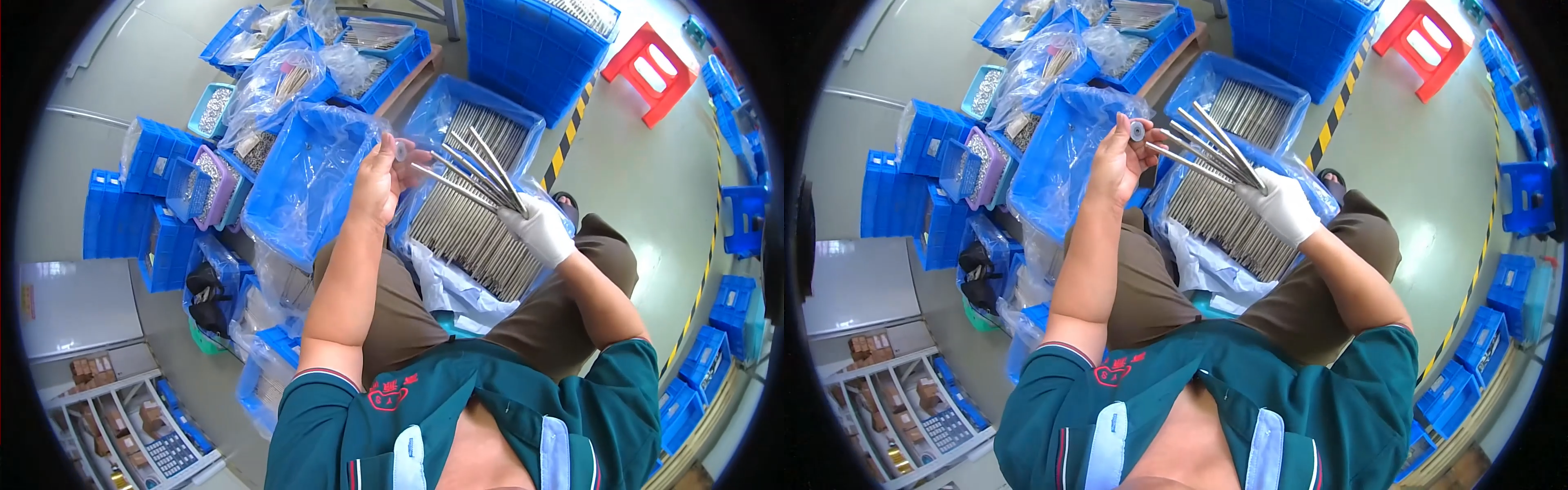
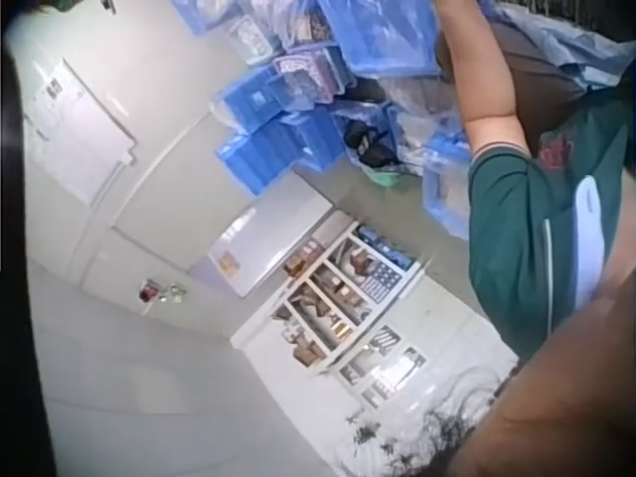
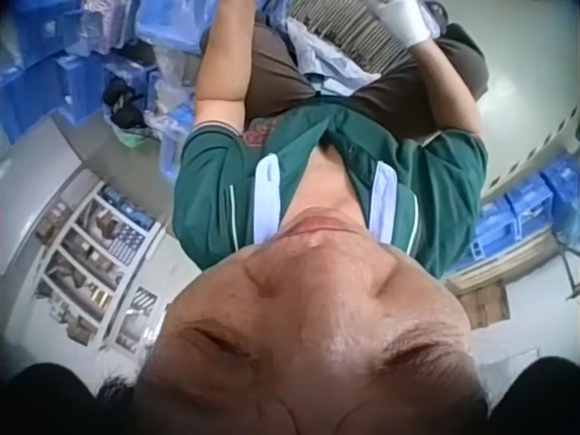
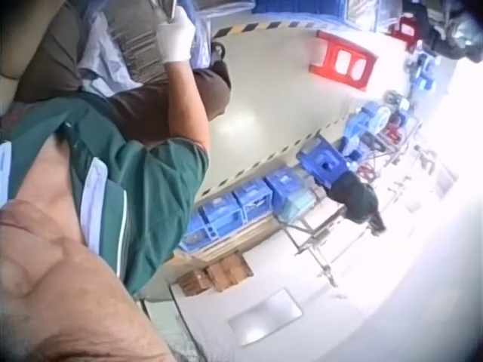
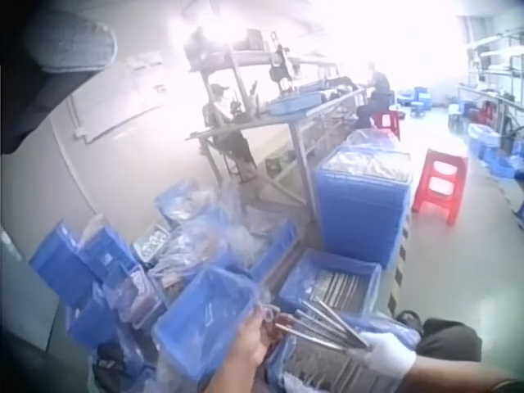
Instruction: Sorting and grouping thin metal rods into bundles from a storage bin.
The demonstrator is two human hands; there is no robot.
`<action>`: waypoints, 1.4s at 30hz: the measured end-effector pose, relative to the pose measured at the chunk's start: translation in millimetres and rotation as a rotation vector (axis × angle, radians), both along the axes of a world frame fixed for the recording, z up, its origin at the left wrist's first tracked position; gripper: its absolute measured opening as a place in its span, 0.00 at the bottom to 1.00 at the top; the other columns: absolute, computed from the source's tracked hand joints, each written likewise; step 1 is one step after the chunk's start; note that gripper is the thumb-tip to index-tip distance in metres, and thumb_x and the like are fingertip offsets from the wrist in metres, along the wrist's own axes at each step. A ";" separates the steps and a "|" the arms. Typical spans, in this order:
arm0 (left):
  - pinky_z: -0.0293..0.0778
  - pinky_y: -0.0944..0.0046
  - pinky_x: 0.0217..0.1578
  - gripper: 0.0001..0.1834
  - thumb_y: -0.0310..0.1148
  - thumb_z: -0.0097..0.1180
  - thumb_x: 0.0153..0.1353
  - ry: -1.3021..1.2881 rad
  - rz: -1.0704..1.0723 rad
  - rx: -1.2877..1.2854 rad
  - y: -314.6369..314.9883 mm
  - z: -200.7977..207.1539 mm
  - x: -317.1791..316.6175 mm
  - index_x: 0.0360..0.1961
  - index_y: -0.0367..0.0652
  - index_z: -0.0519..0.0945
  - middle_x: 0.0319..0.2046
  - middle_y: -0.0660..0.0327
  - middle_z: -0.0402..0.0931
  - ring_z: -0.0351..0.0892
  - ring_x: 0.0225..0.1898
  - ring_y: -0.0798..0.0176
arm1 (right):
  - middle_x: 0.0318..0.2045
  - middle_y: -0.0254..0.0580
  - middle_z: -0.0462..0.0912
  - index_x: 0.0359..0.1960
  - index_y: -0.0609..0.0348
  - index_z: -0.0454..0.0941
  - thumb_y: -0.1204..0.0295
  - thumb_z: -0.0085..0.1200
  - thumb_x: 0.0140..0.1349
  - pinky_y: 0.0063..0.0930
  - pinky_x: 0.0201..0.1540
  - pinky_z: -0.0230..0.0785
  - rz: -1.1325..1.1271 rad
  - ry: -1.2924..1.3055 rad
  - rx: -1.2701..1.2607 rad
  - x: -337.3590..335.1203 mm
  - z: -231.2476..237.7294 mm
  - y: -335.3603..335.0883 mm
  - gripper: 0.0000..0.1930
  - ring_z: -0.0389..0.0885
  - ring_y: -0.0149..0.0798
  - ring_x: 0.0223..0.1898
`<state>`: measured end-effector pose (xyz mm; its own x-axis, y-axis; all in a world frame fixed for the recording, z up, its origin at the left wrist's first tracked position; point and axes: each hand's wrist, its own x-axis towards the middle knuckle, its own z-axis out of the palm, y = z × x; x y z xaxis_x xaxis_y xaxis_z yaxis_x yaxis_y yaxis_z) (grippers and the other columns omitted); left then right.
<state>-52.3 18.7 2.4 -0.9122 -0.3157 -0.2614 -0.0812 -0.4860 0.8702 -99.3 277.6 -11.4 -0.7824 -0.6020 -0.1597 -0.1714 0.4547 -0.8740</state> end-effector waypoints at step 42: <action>0.74 0.69 0.36 0.15 0.38 0.55 0.62 -0.046 -0.155 -0.460 -28.0 7.0 20.6 0.42 0.36 0.77 0.34 0.59 0.79 0.78 0.29 0.68 | 0.24 0.50 0.75 0.34 0.63 0.77 0.66 0.53 0.58 0.29 0.34 0.67 0.043 -0.022 0.054 6.4 3.7 7.0 0.12 0.75 0.40 0.27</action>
